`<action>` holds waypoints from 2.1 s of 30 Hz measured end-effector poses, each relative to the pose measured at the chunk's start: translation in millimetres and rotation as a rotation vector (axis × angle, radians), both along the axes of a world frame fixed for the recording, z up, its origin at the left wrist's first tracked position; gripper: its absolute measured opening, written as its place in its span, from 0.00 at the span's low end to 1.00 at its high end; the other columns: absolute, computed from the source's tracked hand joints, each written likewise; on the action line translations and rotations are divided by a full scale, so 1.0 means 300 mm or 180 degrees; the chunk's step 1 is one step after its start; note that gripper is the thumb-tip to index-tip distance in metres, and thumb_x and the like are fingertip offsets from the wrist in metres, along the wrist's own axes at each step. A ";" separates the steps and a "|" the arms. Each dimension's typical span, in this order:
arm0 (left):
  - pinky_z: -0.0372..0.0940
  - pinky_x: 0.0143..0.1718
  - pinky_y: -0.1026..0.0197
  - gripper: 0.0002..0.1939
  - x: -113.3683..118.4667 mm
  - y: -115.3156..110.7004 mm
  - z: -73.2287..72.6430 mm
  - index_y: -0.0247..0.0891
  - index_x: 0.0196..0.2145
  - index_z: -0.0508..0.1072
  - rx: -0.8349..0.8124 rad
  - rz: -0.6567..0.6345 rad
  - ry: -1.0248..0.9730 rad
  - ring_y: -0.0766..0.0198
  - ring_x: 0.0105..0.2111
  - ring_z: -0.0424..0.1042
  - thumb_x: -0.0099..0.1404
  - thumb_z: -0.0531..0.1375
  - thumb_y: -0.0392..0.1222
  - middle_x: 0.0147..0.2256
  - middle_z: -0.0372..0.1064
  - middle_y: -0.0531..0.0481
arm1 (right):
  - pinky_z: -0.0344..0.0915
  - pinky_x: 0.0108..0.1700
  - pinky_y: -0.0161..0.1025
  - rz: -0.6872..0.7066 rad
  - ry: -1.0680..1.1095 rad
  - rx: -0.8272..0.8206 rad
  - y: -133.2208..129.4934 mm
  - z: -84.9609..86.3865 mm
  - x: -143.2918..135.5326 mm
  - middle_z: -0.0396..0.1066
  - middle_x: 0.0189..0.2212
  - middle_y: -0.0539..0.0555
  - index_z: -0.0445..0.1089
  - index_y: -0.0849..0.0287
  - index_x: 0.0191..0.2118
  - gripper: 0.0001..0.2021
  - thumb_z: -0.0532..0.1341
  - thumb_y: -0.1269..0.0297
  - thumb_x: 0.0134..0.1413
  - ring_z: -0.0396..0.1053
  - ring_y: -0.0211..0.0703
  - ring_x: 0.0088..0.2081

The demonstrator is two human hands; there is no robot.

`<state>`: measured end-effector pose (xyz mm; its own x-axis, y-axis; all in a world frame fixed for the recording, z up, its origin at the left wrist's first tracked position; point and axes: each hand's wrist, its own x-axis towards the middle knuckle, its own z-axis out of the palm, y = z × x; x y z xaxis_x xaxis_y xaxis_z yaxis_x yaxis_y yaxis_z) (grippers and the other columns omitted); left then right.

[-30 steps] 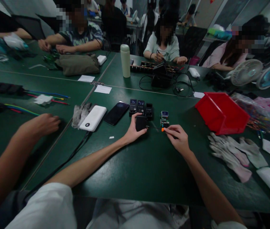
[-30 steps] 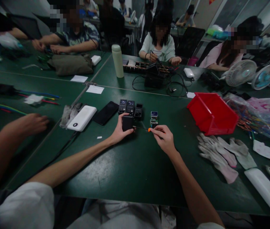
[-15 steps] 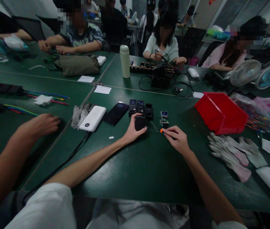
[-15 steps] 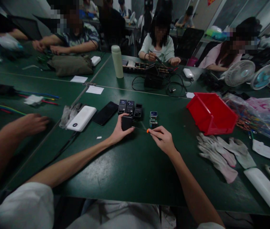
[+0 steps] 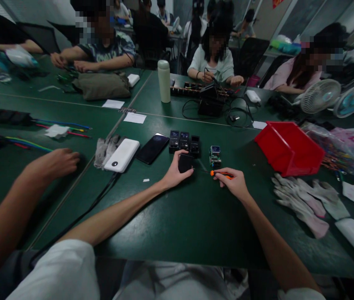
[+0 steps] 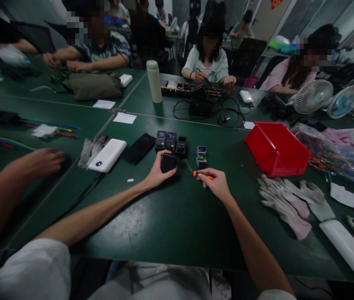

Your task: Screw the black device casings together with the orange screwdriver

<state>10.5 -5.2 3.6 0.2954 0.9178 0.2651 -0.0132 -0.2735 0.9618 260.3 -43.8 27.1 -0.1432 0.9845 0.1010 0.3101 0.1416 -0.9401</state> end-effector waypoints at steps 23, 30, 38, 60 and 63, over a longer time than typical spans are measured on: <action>0.67 0.47 0.53 0.33 0.003 0.010 0.003 0.44 0.55 0.52 0.0147 0.0151 0.0019 0.64 0.40 0.71 0.57 0.63 0.40 0.46 0.62 0.48 | 0.69 0.28 0.37 -0.0431 0.0781 -0.0055 0.013 -0.057 -0.039 0.72 0.24 0.50 0.69 0.60 0.38 0.12 0.66 0.58 0.53 0.72 0.39 0.24; 0.67 0.45 0.53 0.32 0.002 0.009 0.005 0.43 0.54 0.53 0.0066 0.0191 0.0046 0.63 0.39 0.72 0.56 0.64 0.41 0.43 0.63 0.49 | 0.68 0.26 0.35 -0.0374 0.0749 -0.0035 0.011 -0.062 -0.031 0.71 0.27 0.50 0.66 0.59 0.40 0.13 0.64 0.56 0.55 0.70 0.37 0.23; 0.68 0.45 0.53 0.33 0.005 0.010 0.002 0.43 0.54 0.53 0.0063 0.0192 0.0017 0.63 0.39 0.72 0.55 0.65 0.41 0.43 0.63 0.49 | 0.70 0.31 0.36 -0.0432 0.0916 0.0174 0.013 -0.061 -0.027 0.71 0.30 0.49 0.64 0.57 0.39 0.12 0.66 0.60 0.52 0.72 0.37 0.27; 0.67 0.44 0.55 0.31 0.003 0.009 0.006 0.44 0.53 0.53 -0.0007 0.0143 -0.0027 0.63 0.38 0.71 0.55 0.64 0.39 0.41 0.64 0.51 | 0.58 0.17 0.31 -0.0436 0.0702 -0.0012 0.004 -0.062 -0.038 0.66 0.19 0.45 0.59 0.56 0.34 0.12 0.60 0.54 0.58 0.63 0.33 0.14; 0.67 0.43 0.55 0.31 0.003 0.010 0.005 0.43 0.52 0.53 0.0037 0.0201 0.0010 0.63 0.37 0.71 0.55 0.64 0.40 0.40 0.63 0.51 | 0.58 0.16 0.31 -0.0355 0.0686 -0.0102 0.004 -0.064 -0.033 0.67 0.19 0.45 0.60 0.56 0.37 0.11 0.58 0.54 0.60 0.63 0.34 0.15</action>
